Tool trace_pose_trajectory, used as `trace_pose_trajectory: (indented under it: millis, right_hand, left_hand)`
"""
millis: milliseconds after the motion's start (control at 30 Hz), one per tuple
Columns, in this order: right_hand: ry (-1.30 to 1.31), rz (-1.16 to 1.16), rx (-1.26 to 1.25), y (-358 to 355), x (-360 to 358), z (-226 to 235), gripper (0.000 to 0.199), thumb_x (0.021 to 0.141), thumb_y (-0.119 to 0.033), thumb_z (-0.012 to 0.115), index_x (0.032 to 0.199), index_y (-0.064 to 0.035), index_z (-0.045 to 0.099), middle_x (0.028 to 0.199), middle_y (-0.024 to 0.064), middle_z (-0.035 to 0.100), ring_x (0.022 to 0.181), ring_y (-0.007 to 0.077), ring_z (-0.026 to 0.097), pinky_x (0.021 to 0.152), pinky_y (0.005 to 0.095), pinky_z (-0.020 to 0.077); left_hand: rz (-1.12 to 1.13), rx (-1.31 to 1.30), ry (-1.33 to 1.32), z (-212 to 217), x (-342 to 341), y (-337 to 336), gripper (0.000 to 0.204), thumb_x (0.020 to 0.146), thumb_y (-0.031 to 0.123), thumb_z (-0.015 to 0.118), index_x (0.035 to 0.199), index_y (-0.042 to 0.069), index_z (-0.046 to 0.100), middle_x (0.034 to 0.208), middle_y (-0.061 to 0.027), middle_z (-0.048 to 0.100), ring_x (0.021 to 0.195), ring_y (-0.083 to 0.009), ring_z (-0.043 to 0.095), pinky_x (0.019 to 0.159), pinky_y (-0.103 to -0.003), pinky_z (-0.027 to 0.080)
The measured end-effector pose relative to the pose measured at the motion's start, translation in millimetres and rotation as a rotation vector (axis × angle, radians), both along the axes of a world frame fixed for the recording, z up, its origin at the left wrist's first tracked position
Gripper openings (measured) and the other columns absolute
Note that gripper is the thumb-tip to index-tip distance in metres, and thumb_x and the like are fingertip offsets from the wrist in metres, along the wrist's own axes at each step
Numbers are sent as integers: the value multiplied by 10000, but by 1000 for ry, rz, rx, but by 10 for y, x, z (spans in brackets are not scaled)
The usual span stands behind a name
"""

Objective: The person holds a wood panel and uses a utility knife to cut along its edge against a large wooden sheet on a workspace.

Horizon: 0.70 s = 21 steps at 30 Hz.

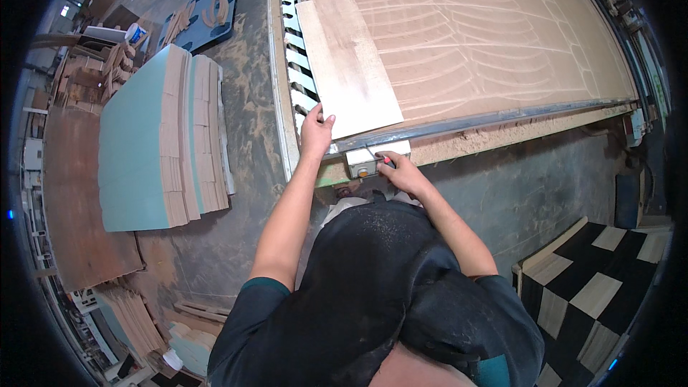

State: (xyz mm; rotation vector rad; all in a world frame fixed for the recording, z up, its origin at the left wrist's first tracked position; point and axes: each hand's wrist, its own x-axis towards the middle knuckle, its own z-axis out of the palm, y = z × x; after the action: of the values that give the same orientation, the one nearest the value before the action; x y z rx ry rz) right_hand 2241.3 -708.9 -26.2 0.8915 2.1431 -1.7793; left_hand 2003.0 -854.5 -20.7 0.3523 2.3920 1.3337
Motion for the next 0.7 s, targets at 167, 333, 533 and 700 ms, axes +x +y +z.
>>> trace_pose_trajectory:
  millis: [167,333,533,700]
  right_hand:
    - [-8,-16,-8,-4,23,57,578,1072,-316,719,1545,3,629,1288,270,779,1179,341,762,1047,431,581]
    - [-9,-51,-16,43,83,6,581,1073,-323,716,1556,-13,625,1306,267,774,1209,349,756,1070,431,571]
    - [13,-79,12,77,128,-12,563,1081,-314,708,1558,-25,630,1272,242,779,1151,330,767,1043,421,579]
    - [-22,-92,-39,92,102,99,558,1083,-298,707,1562,-24,623,1240,228,779,1123,305,764,1019,418,584]
  left_hand:
    - [-5,17,22,-290,-37,-10,574,1008,87,804,1545,-21,635,934,-46,727,821,-158,679,799,-342,566]
    - [-40,39,23,-393,-85,-20,557,1020,92,789,1544,-1,625,938,-74,759,833,-194,729,804,-380,587]
    - [-65,93,-44,-376,-67,-133,533,1019,43,779,1521,-23,613,962,-59,747,839,-158,710,787,-339,577]
    - [-97,104,-66,-357,-36,-356,506,1016,16,769,1502,-10,632,942,-58,754,848,-137,705,783,-318,573]
